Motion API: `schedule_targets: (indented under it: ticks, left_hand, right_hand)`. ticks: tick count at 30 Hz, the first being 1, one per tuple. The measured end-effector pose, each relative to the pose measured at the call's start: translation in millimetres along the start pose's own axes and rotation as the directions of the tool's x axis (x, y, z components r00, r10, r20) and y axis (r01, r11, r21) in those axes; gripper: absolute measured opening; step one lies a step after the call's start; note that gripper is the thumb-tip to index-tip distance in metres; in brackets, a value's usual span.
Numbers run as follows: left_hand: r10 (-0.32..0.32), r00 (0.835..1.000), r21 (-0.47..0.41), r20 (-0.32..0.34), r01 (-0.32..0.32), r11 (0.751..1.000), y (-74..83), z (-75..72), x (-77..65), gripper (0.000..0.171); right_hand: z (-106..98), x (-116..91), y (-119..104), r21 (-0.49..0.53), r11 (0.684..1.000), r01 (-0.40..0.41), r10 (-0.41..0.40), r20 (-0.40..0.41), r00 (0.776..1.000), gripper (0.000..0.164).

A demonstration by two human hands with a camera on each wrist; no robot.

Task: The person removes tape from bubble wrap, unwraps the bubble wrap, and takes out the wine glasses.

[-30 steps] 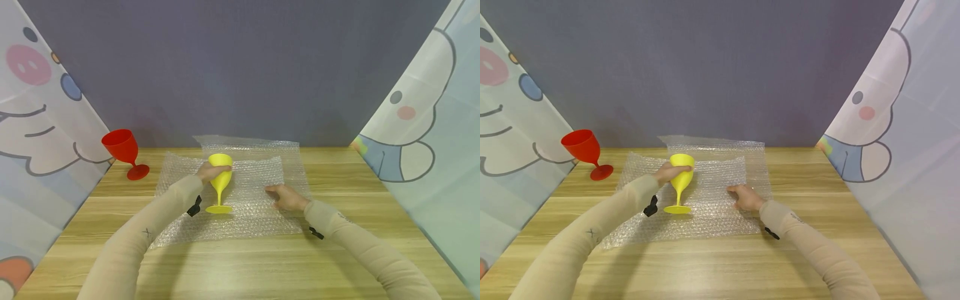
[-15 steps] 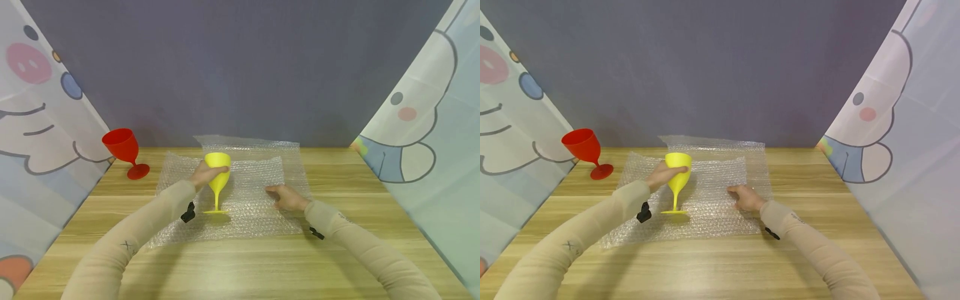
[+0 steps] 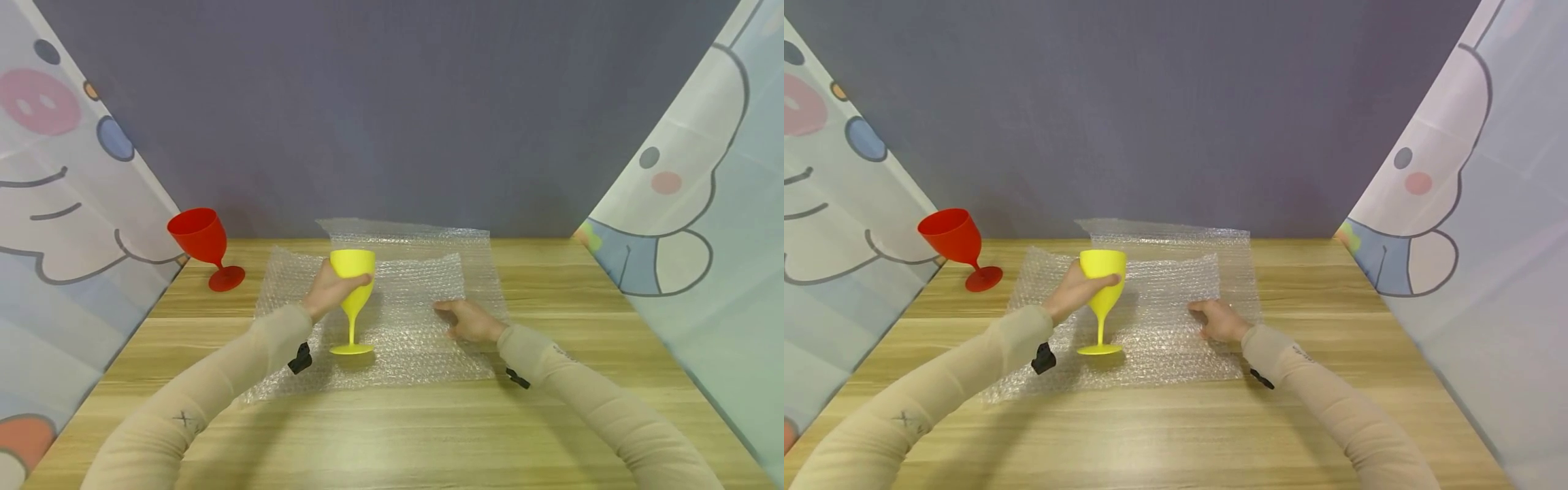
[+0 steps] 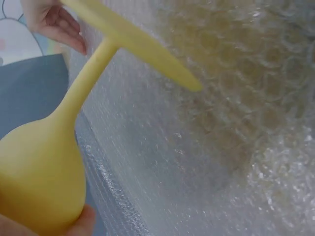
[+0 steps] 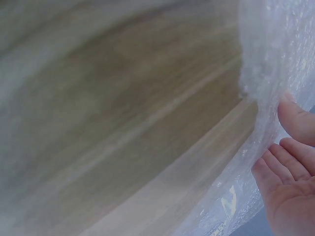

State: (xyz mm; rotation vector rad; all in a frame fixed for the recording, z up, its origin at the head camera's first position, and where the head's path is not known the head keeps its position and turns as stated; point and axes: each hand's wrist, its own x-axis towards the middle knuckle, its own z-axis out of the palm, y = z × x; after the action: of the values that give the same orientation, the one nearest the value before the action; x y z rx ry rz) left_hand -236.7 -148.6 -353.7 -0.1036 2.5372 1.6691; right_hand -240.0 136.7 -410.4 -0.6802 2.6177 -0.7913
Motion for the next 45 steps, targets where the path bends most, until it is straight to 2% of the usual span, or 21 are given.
schedule_targets:
  ticks: [7,12,21,29,35,45]
  left_hand:
    - [0.039,0.999,-0.003,-0.028,-0.039,0.999,-2.2,-1.1,-8.6,0.072]
    - [0.041,0.997,0.024,-0.064,-0.039,0.999,-1.2,-4.3,-14.7,0.082]
    - [0.112,0.987,0.055,-0.115,-0.106,0.993,4.7,-14.4,-24.9,0.087]
    - [0.193,0.969,0.044,-0.154,-0.188,0.981,6.4,-25.6,-34.5,0.084]
    - [0.210,0.959,0.032,-0.191,-0.207,0.978,10.5,-36.7,-42.6,0.081]
    - [0.225,0.936,0.106,-0.272,-0.203,0.973,15.7,-59.2,-53.6,0.081]
  right_hand:
    - [0.5,0.0,-1.3,-0.007,1.000,0.004,-0.004,-0.006,1.000,0.068]
    - [0.8,0.1,-1.1,-0.015,1.000,0.007,-0.007,-0.006,1.000,0.068]
    - [-0.1,0.3,-0.6,-0.032,0.999,0.019,-0.019,-0.010,1.000,0.067]
    - [-0.9,0.7,0.2,-0.033,0.999,0.017,-0.017,-0.001,1.000,0.067]
    - [-0.6,0.2,0.8,-0.052,0.999,0.017,-0.017,-0.010,1.000,0.067]
    - [0.5,-0.1,2.3,-0.049,0.999,0.020,-0.020,-0.011,1.000,0.067]
